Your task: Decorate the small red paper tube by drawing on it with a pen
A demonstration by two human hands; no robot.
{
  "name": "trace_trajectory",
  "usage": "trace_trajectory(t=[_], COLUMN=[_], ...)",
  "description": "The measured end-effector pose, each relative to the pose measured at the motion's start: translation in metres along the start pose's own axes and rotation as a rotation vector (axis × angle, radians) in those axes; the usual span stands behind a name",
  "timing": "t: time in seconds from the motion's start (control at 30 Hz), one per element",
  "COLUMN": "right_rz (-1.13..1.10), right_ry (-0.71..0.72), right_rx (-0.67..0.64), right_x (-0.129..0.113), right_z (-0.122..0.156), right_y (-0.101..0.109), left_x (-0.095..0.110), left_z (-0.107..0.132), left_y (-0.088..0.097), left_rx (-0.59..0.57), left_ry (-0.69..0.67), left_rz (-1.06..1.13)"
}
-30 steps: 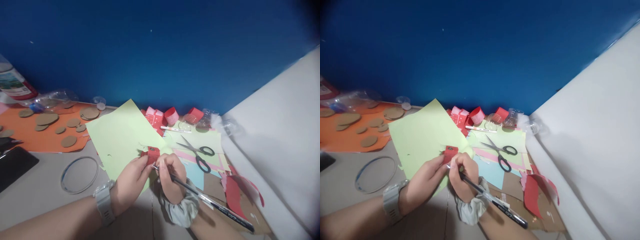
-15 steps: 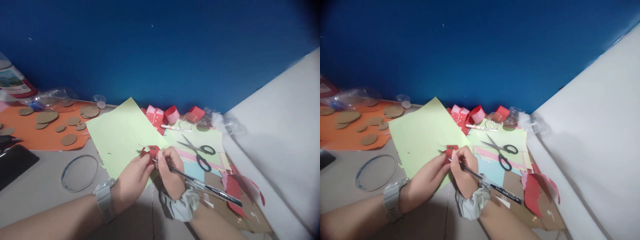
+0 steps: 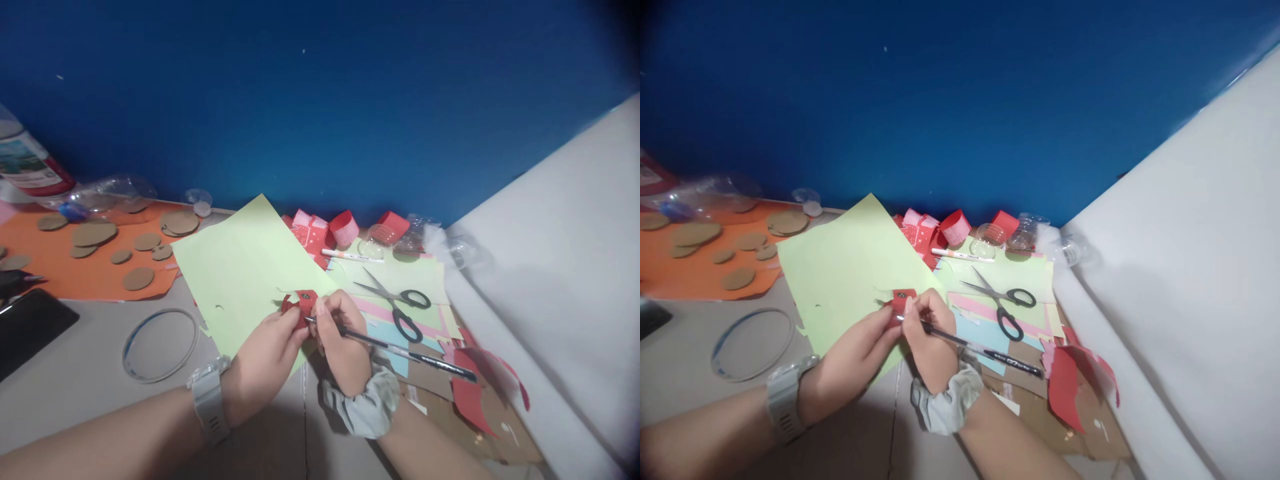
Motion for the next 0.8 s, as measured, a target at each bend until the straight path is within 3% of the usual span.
trace_trajectory(t=[0.8], right_rz=[0.023], right_ry=[0.071], right_rx=[0.000], right_x=[-0.0009], right_z=[-0.0002], right_y=[0.0030], left_x=[-0.0009], left_z=[-0.0016], left_y=[0.0000], left_rx=[0.014], left_ry=[-0.038], left_rz=[0.000])
Point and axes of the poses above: each hand's wrist, its own z-axis away from the middle knuckle, its own y-axis out of the back of the hand, x = y × z, the point moved 5 cm from there along -z, towards the middle knuckle, and after that the axes turned 15 degrees about y, right-handed, at the moved point
